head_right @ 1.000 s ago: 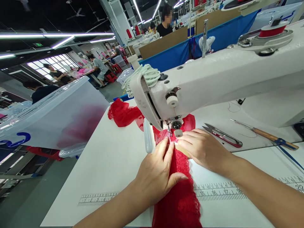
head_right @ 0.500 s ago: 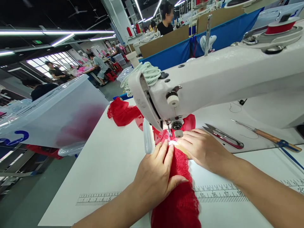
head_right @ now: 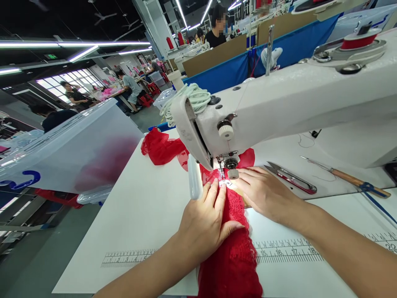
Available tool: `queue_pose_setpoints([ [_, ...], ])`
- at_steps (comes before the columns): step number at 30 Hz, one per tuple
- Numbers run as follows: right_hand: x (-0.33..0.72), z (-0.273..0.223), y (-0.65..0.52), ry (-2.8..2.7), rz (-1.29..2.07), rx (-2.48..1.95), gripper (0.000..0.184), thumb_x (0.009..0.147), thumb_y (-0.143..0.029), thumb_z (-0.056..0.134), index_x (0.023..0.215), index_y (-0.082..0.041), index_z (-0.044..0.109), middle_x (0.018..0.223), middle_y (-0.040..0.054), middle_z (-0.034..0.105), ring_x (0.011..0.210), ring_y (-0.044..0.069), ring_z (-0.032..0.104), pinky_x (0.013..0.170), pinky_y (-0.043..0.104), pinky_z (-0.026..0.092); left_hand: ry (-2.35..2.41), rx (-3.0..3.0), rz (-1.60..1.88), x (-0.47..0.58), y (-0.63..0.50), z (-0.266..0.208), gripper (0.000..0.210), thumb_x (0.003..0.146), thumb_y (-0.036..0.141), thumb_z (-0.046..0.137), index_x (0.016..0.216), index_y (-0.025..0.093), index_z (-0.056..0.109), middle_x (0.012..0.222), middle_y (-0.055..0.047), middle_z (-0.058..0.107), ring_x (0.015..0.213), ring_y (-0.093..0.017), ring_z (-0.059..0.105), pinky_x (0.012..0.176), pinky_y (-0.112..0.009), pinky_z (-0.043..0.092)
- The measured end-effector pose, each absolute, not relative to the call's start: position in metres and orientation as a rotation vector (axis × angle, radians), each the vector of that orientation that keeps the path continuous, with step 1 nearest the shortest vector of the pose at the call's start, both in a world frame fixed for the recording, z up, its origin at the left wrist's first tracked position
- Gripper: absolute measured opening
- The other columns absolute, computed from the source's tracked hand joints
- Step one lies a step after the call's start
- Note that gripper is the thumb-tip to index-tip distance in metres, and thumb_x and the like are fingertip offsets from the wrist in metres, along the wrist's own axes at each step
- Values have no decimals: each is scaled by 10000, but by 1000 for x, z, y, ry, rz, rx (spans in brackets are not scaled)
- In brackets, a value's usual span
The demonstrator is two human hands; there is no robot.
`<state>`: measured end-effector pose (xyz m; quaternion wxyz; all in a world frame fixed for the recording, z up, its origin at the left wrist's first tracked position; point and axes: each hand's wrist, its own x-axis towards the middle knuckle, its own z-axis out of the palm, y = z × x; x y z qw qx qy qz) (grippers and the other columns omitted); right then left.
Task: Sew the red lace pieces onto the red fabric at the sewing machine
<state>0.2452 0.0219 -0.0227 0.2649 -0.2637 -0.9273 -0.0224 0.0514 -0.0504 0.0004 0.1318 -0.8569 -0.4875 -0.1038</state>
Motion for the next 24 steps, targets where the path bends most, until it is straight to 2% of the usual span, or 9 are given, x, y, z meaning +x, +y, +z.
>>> queue_pose_setpoints([
  [8,246,-17,24,-2521,-47,-696,288,900,-118,466,1120,-119,651,1162,142,703,1070,265,659,886,433,553,-1493,-2540,-213,51,-52,4,753,906,656,483,1269,1,559,1164,-242,644,1161,-387,571,935,-515,499],
  [12,247,-15,23,-2510,-41,-706,324,936,-101,401,1159,-124,635,1153,136,704,1047,240,666,897,426,554,-1644,-2574,-289,40,-36,9,505,972,509,447,1166,76,620,1119,-190,661,1076,-325,614,878,-455,531],
  [14,247,-17,23,-2489,-46,-700,339,943,-89,385,1175,-137,628,1141,124,706,1070,230,655,921,424,546,-1795,-2560,-276,29,-20,11,339,987,367,445,1157,133,621,1150,-138,661,1053,-269,623,909,-412,521],
  [15,247,-18,22,-2477,-48,-697,345,945,-84,381,1185,-139,623,1133,122,705,1073,226,651,924,420,545,-1825,-2567,-221,23,-12,11,301,971,293,473,1208,155,596,1218,-118,639,1118,-258,599,967,-409,494],
  [18,248,-20,21,-2413,-71,-687,346,934,-65,378,1171,-129,621,1024,116,703,953,206,672,828,373,572,-1901,-2484,-182,10,6,14,381,931,157,475,1309,175,523,1396,-115,532,1332,-313,445,1122,-573,303],
  [20,251,-18,20,-2358,-53,-703,335,921,-60,377,1125,-146,629,945,93,690,855,188,675,749,338,571,-1975,-2389,-190,8,7,20,428,906,77,436,1325,139,494,1438,-154,477,1375,-339,386,1114,-604,278],
  [22,254,-14,16,-2324,22,-754,300,923,-88,378,1050,-181,633,918,72,684,826,180,675,706,319,558,-2042,-2334,-185,11,-4,30,366,907,55,399,1242,108,534,1327,-176,551,1262,-317,511,1014,-514,417],
  [24,257,-9,8,-2360,114,-889,251,946,-160,379,920,-212,623,877,47,686,752,176,674,611,303,530,-2083,-2361,-154,17,-26,42,209,953,156,415,1040,127,602,1055,-125,659,959,-257,657,783,-378,521],
])
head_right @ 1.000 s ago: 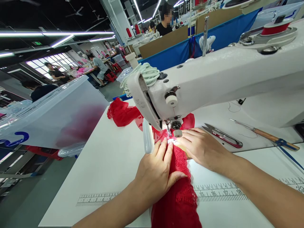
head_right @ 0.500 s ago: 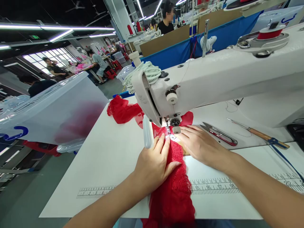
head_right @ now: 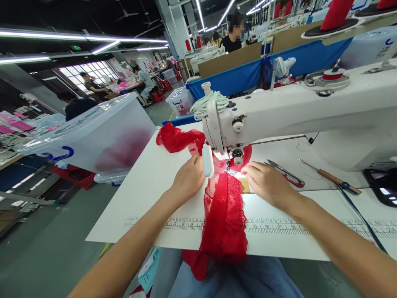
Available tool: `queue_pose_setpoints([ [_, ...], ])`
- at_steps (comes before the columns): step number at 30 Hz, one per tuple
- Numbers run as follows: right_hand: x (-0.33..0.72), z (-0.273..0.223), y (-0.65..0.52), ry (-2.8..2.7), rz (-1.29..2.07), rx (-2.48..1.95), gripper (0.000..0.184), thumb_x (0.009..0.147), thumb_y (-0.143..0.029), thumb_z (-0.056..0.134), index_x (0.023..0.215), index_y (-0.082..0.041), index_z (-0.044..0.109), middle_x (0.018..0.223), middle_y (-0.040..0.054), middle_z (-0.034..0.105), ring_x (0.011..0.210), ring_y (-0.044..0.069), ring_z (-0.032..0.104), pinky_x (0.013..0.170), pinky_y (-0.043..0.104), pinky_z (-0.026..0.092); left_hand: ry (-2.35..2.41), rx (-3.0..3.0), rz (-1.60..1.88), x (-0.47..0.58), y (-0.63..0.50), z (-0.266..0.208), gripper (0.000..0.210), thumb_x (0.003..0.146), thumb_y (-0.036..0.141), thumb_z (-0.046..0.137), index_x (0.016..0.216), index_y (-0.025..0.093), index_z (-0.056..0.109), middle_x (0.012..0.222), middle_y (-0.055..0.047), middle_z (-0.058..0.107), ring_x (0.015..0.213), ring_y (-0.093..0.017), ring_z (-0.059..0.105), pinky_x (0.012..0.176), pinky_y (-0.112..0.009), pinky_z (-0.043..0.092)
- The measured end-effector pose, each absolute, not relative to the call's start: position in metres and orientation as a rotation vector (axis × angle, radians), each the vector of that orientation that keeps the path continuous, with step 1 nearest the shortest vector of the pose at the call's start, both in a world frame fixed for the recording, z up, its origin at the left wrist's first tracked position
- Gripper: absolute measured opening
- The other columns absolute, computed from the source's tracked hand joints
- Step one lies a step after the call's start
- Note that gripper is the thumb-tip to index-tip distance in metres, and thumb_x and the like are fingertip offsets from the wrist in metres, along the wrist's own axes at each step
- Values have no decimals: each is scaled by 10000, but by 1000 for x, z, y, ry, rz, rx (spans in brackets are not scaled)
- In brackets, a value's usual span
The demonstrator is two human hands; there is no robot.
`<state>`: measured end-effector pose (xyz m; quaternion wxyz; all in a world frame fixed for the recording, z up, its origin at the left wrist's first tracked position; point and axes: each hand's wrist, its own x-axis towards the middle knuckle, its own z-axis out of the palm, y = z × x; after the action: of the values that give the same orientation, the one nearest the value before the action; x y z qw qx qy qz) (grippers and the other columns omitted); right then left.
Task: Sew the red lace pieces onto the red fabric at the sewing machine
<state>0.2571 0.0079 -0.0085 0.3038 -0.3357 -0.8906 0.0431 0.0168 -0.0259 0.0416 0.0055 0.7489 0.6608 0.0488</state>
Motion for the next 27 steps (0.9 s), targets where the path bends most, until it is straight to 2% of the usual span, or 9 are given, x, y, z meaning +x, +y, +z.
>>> queue_pose_setpoints([
  [2,258,-4,-5,-2437,161,-1085,280,965,-286,402,748,-229,568,733,13,656,577,168,633,455,288,445,1987,2327,92,23,-54,48,257,964,372,495,831,175,594,808,-44,655,708,-208,654,611,-306,500],
  [5,252,-2,-32,-2489,68,-1222,296,913,-450,514,707,-237,520,648,4,617,468,186,593,358,292,352,1887,2327,-37,31,-95,44,374,876,551,608,820,184,563,778,-36,645,704,-230,648,596,-318,495],
  [8,243,-9,-57,-2438,-123,-1190,212,886,-431,563,866,-222,537,796,54,642,586,222,652,386,308,404,1987,2299,18,33,-117,30,259,894,422,634,885,175,558,830,-42,639,767,-234,648,667,-343,520],
  [11,236,-16,-74,-2342,-195,-1216,146,938,-350,458,907,-216,506,799,63,612,581,227,639,351,312,385,2116,2219,186,30,-123,16,190,956,353,553,970,164,555,901,-57,636,823,-226,638,727,-366,527],
  [15,231,-16,-89,-2184,-142,-1190,173,954,-276,387,1037,-199,518,881,103,640,661,264,665,416,352,484,2145,2136,438,26,-124,6,123,951,266,519,850,197,532,887,-46,626,820,-219,612,729,-368,504],
  [19,222,-6,-103,-1908,483,-1046,193,968,-316,445,1103,-243,563,1028,103,651,808,225,674,652,345,590,2043,1962,778,39,-132,8,200,1010,248,326,867,226,465,760,6,613,653,-168,601,605,-295,477],
  [23,212,7,-99,-1554,1448,-963,349,962,-498,459,1102,-207,592,913,82,692,761,205,691,611,308,593,1803,1907,844,72,-143,8,158,1008,260,341,912,233,464,768,3,644,646,-167,633,576,-278,498],
  [25,210,11,-90,-1501,1672,-934,410,949,-542,458,987,-174,635,754,68,681,669,214,683,556,316,582,1613,2003,835,86,-148,6,158,998,228,348,933,228,492,820,-17,660,675,-165,644,591,-274,524],
  [27,211,11,-81,-1556,1657,-855,420,947,-535,457,903,-170,660,651,55,660,602,219,674,530,329,577,1442,2109,963,92,-152,5,182,990,214,342,981,212,524,902,-53,660,749,-172,651,649,-286,558],
])
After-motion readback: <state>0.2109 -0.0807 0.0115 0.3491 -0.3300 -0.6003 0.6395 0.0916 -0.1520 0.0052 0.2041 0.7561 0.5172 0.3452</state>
